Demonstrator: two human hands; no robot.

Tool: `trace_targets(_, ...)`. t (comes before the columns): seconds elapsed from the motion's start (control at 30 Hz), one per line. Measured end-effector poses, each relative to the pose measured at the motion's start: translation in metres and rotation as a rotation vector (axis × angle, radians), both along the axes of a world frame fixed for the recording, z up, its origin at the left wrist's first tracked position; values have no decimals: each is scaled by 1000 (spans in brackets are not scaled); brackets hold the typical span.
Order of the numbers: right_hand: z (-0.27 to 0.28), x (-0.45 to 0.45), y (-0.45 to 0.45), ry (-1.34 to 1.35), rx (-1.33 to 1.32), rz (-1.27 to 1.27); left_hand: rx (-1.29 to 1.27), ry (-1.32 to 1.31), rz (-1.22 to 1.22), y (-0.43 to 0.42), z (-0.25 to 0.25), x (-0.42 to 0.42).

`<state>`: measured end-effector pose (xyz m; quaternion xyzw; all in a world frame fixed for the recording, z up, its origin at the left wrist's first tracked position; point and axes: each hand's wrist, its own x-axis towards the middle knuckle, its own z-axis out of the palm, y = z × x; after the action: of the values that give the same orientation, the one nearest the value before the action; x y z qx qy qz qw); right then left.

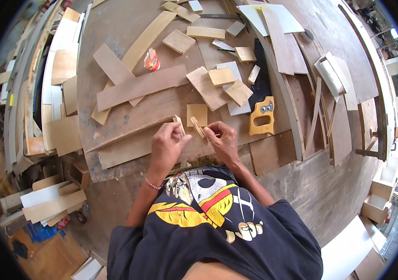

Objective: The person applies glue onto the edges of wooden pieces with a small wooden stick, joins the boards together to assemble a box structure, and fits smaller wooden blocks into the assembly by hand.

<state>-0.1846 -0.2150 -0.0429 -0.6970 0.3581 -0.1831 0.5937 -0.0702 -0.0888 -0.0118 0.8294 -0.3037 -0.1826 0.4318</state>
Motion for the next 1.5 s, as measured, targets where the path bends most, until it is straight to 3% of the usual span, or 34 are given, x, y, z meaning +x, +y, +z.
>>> trace_targets(0.1, 0, -4, -19, 11, -45, 15, 55, -95, -213, -25, -24, -16)
trace_targets(0.17, -21, -7, -23, 23, -87, -29, 74, -305, -308, -32, -40, -27)
trace_targets(0.27, -41, -14, -26, 21, -88, -40, 88, -251, -332, -39, -58, -38)
trace_targets(0.37, -54, -29, -32, 40, -183, -3, 135, -244, -316, -47, -54, -40)
trace_targets(0.43, -53, -35, -39, 74, -23, 70, 122, -222, -320, -52, -53, -41)
trace_targets(0.6, -56, -34, -49, -66, 70, 317, 134, -261, -269, -61, -61, -36)
trace_targets(0.7, -43, -28, -61, 6, -12, 351, 136, -276, -270, -66, -61, -28)
trace_targets(0.77, -37, -22, -69, 29, -12, 321, 33, -68, -132, -73, -51, -26)
trace_targets(0.97, -45, -7, -106, -185, 235, 297, 23, 17, -91, -88, -47, -7)
trace_targets(1.17, -17, -1, -129, -27, 61, 249, 47, 144, -112, -111, -34, 2)
trace_targets(1.37, -31, -2, -176, 141, -467, -70, 75, 43, -62, -115, -38, 30)
trace_targets(1.5, -32, 2, -179, 341, -457, 70, 123, -2, 104, -118, -37, 56)
